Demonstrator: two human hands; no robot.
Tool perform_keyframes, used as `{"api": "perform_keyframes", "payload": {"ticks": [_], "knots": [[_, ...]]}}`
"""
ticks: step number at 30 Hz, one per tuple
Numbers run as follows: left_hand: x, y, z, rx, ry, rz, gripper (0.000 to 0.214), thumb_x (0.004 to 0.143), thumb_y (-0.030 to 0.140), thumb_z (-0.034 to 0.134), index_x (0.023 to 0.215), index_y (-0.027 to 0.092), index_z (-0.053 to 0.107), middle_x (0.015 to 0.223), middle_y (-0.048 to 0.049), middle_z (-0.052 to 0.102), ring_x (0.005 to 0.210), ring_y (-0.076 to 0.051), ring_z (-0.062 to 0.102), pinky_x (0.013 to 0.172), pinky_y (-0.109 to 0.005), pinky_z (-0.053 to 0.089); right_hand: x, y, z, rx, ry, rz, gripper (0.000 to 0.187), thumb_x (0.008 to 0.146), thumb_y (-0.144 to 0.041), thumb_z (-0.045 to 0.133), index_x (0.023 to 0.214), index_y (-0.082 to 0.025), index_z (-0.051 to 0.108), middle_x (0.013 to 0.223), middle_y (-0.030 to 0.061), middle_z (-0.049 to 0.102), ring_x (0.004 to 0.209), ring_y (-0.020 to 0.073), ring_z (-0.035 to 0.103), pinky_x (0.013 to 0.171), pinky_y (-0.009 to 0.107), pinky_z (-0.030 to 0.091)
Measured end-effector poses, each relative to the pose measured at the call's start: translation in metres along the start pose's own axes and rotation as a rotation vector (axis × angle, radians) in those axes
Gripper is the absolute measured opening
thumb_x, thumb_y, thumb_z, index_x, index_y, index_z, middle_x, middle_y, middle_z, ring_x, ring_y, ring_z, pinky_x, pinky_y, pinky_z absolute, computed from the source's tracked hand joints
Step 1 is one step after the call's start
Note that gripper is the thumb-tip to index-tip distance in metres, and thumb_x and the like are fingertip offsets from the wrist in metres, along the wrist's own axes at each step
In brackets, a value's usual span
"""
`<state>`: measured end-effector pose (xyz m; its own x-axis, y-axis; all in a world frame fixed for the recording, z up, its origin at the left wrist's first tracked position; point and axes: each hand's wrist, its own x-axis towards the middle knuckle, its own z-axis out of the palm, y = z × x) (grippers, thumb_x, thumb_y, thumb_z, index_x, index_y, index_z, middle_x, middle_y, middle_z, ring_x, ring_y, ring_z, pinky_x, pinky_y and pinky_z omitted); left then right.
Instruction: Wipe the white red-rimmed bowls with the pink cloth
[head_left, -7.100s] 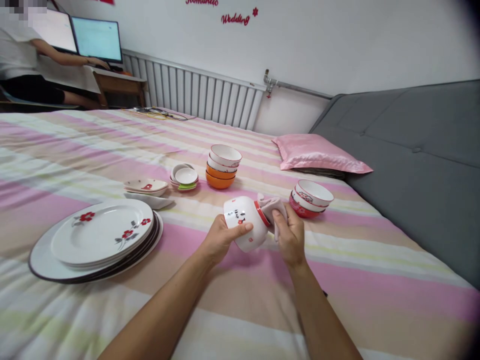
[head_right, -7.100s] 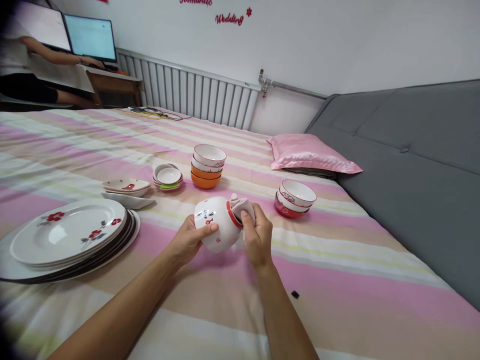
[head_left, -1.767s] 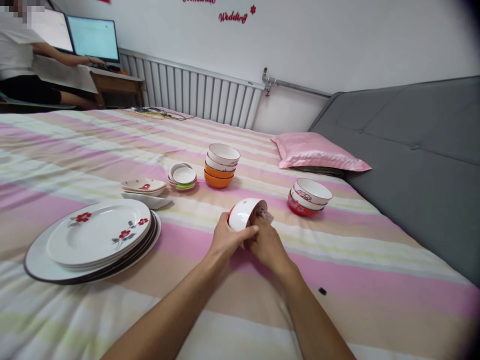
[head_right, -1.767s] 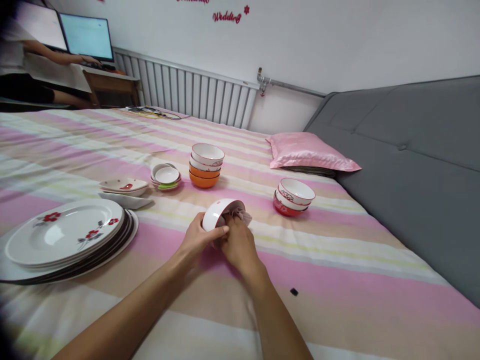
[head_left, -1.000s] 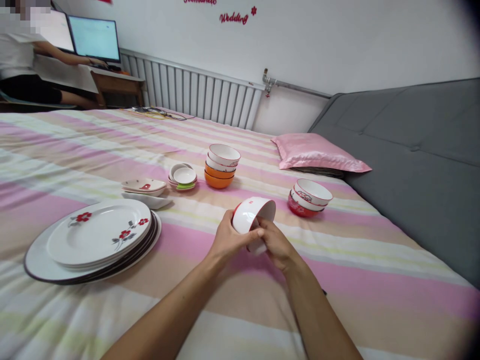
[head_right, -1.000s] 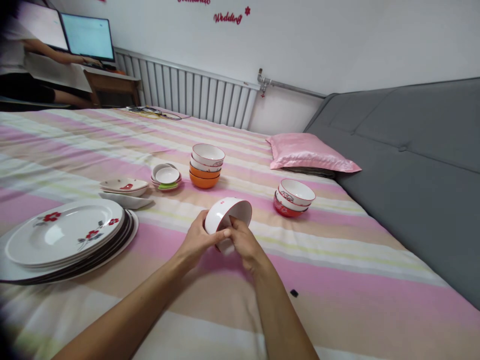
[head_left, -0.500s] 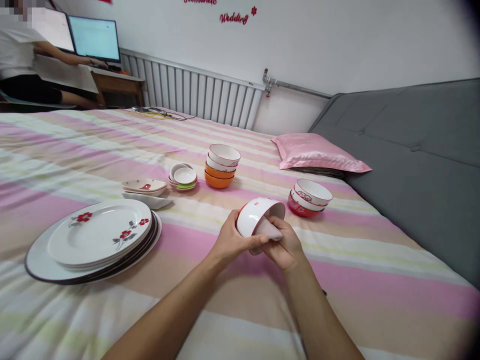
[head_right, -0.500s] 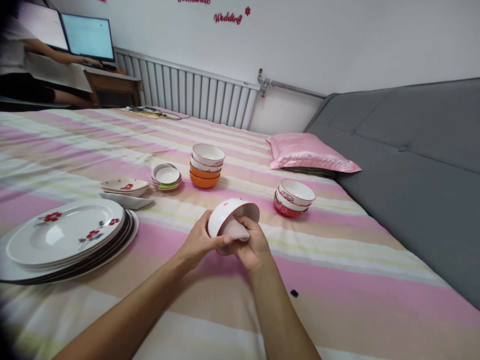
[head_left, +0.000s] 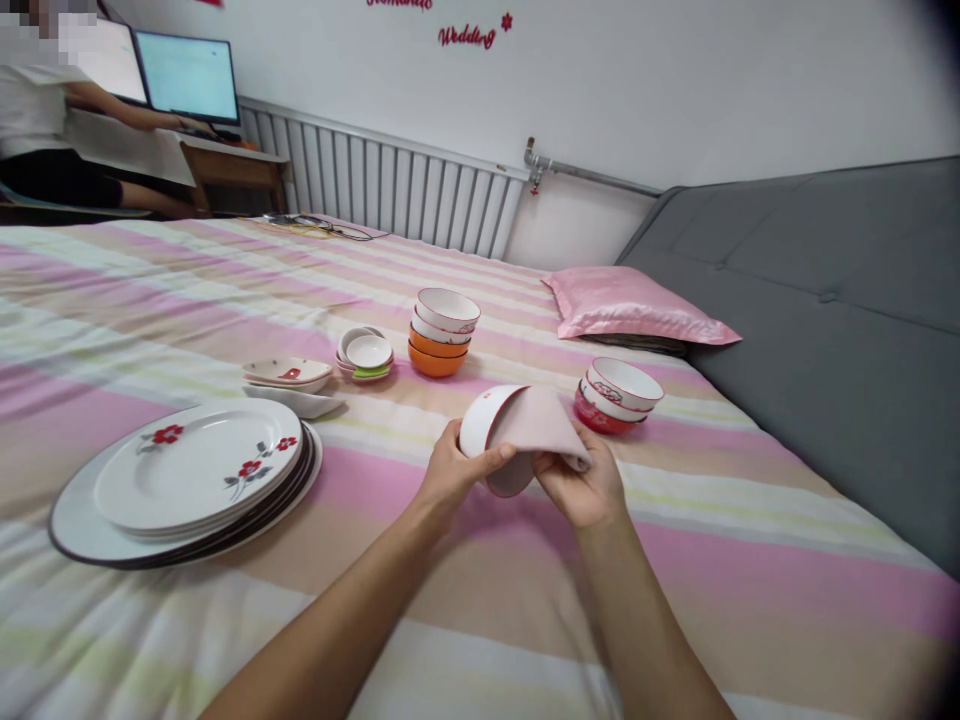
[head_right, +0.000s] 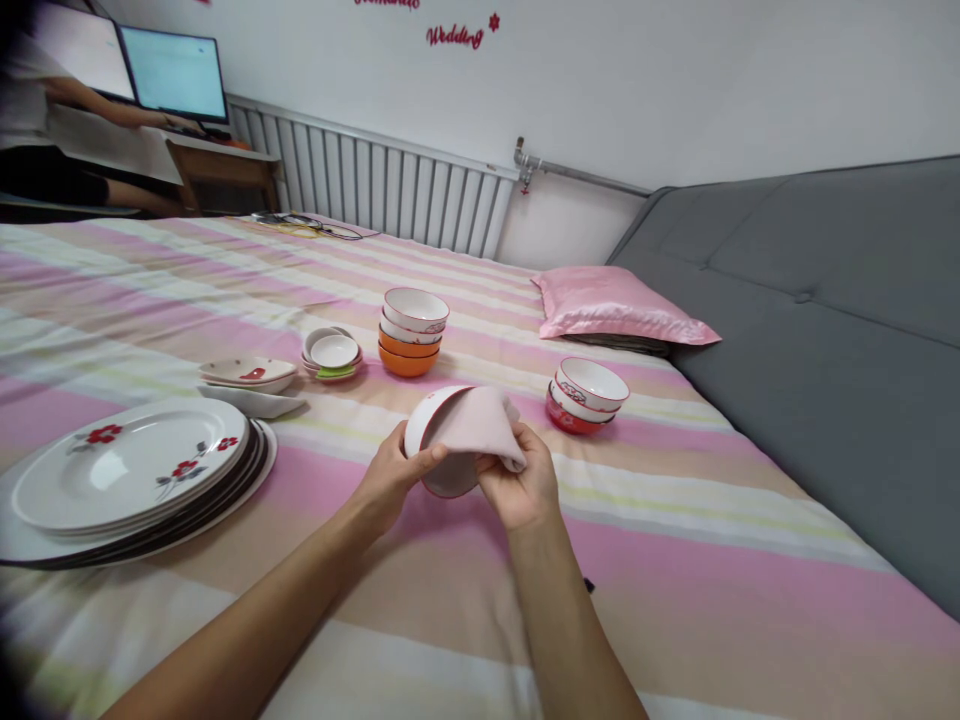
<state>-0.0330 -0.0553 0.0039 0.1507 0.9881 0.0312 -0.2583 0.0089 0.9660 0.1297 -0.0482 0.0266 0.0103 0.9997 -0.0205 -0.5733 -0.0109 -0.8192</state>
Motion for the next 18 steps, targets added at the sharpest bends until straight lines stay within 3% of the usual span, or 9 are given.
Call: {"api": "perform_keyframes", "payload": {"ticks": [6,10,13,15,18], "knots": [[-0.002,0.005,0.001,-0.152,-0.007,-0.109,0.064,0.065,0.047,0.075,0.115,0.013,0.054,0.107,-0.0135,0.063,0.088,-0.022,0.062,0.068,-0.030,0.051,0.000,-0.017,-0.018,0.121,0.228,-0.311,0.024,0.062,-0.010,0.056,0.083,-0.023,0.057,0.075,-0.0055,0.066,0.070,0.0075,0.063,0.060,0.014,0.053],[-0.003,0.007,0.002,-0.144,0.030,-0.145,0.063,0.061,0.045,0.078,0.111,0.015,0.054,0.107,-0.0135,0.062,0.088,-0.023,0.062,0.067,-0.033,0.052,-0.004,-0.022,-0.020,0.004,0.452,-0.649,0.025,0.070,-0.016,0.055,0.093,-0.025,0.058,0.090,-0.0051,0.064,0.092,0.0103,0.062,0.072,0.018,0.052],[-0.003,0.005,0.003,-0.035,0.059,-0.131,0.064,0.056,0.041,0.082,0.108,0.016,0.053,0.105,-0.0127,0.063,0.090,-0.024,0.061,0.070,-0.035,0.051,-0.007,-0.023,-0.012,-0.156,0.587,-0.815,0.020,0.072,-0.020,0.057,0.091,-0.024,0.059,0.094,-0.0032,0.062,0.094,0.0137,0.060,0.079,0.024,0.050],[-0.003,0.003,0.002,0.086,0.066,-0.094,0.066,0.054,0.040,0.083,0.107,0.015,0.053,0.104,-0.0126,0.063,0.091,-0.025,0.061,0.070,-0.035,0.051,-0.010,-0.019,-0.004,-0.313,0.608,-0.881,0.017,0.074,-0.023,0.059,0.090,-0.022,0.060,0.095,-0.0011,0.062,0.095,0.0166,0.060,0.083,0.028,0.048],[-0.004,-0.001,0.002,0.287,0.051,-0.014,0.068,0.053,0.045,0.082,0.107,0.016,0.054,0.103,-0.0116,0.062,0.092,-0.027,0.060,0.068,-0.035,0.049,-0.014,-0.010,0.008,-0.592,0.505,-0.934,0.019,0.078,-0.026,0.057,0.095,-0.020,0.061,0.097,0.0024,0.064,0.098,0.0198,0.059,0.090,0.033,0.044]]}}
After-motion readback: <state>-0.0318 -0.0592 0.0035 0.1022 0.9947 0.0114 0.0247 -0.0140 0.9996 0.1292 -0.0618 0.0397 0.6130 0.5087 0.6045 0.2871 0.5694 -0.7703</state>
